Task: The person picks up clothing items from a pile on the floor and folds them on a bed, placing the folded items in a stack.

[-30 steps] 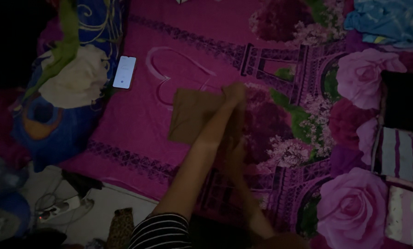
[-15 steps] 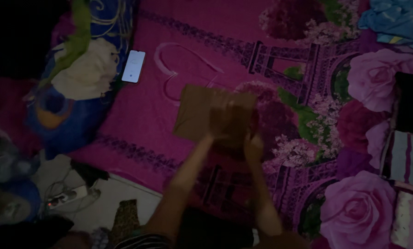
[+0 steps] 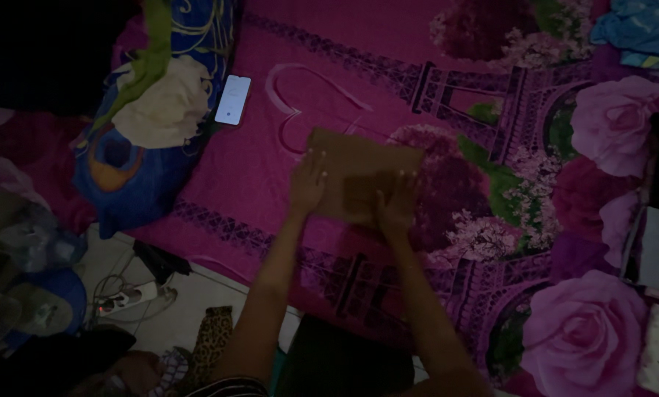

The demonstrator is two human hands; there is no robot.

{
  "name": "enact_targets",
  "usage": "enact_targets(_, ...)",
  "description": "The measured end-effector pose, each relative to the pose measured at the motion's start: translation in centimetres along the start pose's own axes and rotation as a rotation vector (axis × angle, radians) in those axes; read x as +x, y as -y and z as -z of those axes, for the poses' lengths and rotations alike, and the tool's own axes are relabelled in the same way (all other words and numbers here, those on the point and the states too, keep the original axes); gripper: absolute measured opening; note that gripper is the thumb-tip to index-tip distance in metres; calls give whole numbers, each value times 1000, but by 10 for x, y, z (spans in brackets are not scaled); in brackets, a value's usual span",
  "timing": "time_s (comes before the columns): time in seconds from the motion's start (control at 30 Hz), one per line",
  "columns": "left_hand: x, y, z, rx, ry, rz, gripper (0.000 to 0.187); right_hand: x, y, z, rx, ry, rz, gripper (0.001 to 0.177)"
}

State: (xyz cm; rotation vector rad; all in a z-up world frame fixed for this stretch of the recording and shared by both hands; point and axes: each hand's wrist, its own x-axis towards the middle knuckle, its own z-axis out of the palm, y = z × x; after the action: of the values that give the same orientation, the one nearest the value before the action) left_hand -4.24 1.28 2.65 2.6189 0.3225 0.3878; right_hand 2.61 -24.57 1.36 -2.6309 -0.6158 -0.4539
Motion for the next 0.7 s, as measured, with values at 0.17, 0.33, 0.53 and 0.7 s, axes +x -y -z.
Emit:
enact_targets(0.17, -13, -15, -3, 14, -21, 270, 52, -13, -10, -1, 488, -150, -321, 74)
enact_targets(0.33, -24, -19, -7, -86, -83, 509, 57, -8, -30, 0, 490, 98, -620, 63)
enact_targets(0.53, 2, 3, -13, -602, 151, 715, 83, 0, -29, 20, 650, 172, -631, 59)
enact_targets(0.7, -15, -4, -7, -1013, 390, 730, 103, -14, -57, 28, 1350, 228, -840, 62)
